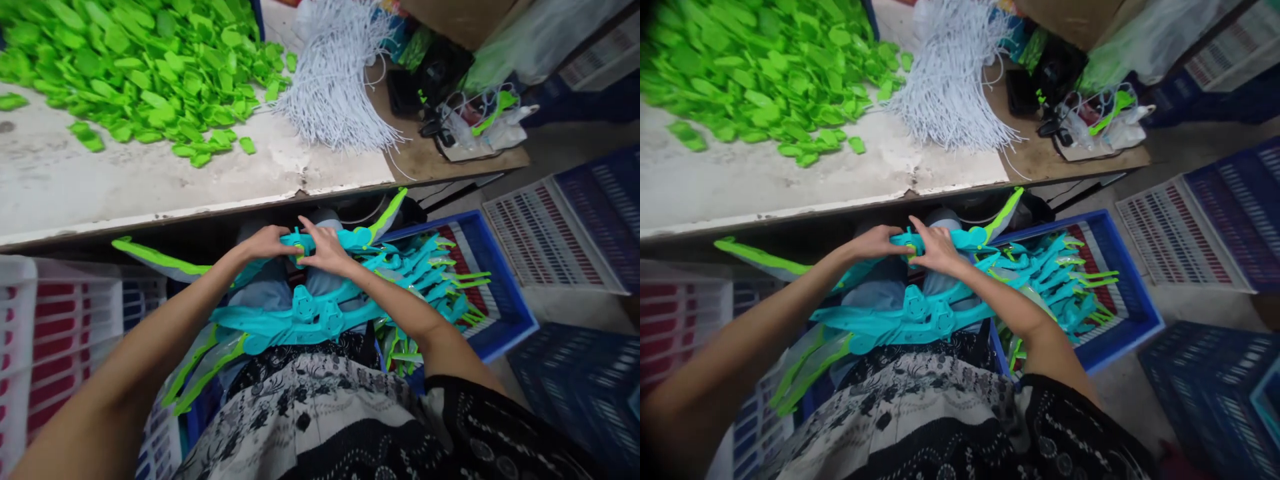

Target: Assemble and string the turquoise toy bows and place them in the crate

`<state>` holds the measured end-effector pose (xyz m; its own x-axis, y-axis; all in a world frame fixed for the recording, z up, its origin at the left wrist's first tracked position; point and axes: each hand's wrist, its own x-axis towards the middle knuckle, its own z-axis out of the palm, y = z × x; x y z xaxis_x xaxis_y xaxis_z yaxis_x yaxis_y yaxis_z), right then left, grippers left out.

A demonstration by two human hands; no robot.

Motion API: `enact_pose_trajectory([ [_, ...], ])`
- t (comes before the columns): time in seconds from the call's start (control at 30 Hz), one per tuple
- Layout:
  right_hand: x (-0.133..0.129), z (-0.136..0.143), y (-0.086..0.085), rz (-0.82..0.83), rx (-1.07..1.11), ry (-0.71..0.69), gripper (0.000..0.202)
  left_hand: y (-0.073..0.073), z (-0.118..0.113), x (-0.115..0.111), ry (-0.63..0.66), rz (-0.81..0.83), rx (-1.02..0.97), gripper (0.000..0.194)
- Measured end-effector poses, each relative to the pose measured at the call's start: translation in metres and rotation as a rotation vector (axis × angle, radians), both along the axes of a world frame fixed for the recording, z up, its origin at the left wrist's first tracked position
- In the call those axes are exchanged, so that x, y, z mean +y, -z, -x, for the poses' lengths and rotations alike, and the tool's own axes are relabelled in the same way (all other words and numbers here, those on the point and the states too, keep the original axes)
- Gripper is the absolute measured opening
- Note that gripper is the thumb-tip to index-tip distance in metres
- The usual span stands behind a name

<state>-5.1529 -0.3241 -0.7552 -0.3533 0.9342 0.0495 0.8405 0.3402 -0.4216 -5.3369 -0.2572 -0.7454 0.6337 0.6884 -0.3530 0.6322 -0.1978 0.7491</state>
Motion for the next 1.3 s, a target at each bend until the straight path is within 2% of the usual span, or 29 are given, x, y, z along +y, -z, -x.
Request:
enact_pose_trajectory([
  [0.07, 0.006, 0.001, -0.007, 0.095, -0.099, 0.014, 0.094, -0.001, -0.001, -0.002, -0.007, 0.024, -0.022, 0.046],
  [0.13, 0.009, 0.002, -0.011, 0.114, -0.152, -0.003, 0.094, -0.003, -0.002, -0.005, -0.003, 0.006, -0.033, 0.048],
  [0.37, 0.0, 0.002, -0.01, 0.045, -0.141, -0.024, 0.09, -0.006, -0.003, -0.021, 0.04, -0.27, 0.153, 0.059],
  [0.6, -0.008, 0.006, -0.001, -0.073, -0.17, -0.01, 0.081, -0.003, -0.004, -0.035, -0.015, -0.432, 0.267, 0.058],
  [0.7, -0.016, 0.001, -0.007, -0.147, -0.167, -0.058, 0.071, -0.006, 0.001, -0.052, -0.012, -0.563, 0.31, 0.062],
  [0.77, -0.013, -0.006, -0.018, -0.143, -0.138, -0.181, 0.062, -0.005, 0.006, -0.065, -0.011, -0.665, 0.329, 0.059],
  [0.83, 0.003, -0.011, -0.035, -0.101, -0.059, -0.334, 0.047, -0.001, 0.011, -0.074, -0.013, -0.766, 0.352, 0.051],
  [0.87, 0.016, -0.01, -0.044, -0.101, -0.011, -0.369, 0.039, 0.003, 0.013, -0.076, -0.015, -0.81, 0.367, 0.047],
  [0.93, 0.052, -0.002, -0.06, -0.187, 0.053, -0.303, 0.03, 0.012, 0.016, -0.077, -0.007, -0.863, 0.4, 0.046],
  [1.0, 0.094, 0.018, -0.071, -0.321, 0.043, -0.158, 0.03, 0.019, 0.017, -0.075, 0.038, -0.862, 0.418, 0.058],
  [1.07, 0.134, 0.043, -0.074, -0.381, -0.013, -0.121, 0.03, 0.021, 0.018, -0.071, 0.109, -0.816, 0.418, 0.073],
  [1.13, 0.165, 0.066, -0.073, -0.37, -0.074, -0.148, 0.035, 0.019, 0.018, -0.067, 0.153, -0.749, 0.408, 0.075],
  [1.2, 0.186, 0.082, -0.071, -0.335, -0.119, -0.161, 0.035, 0.015, 0.019, -0.064, 0.167, -0.685, 0.399, 0.071],
  [1.3, 0.199, 0.087, -0.074, -0.292, -0.086, -0.132, 0.031, 0.011, 0.02, -0.061, 0.156, -0.636, 0.378, 0.068],
])
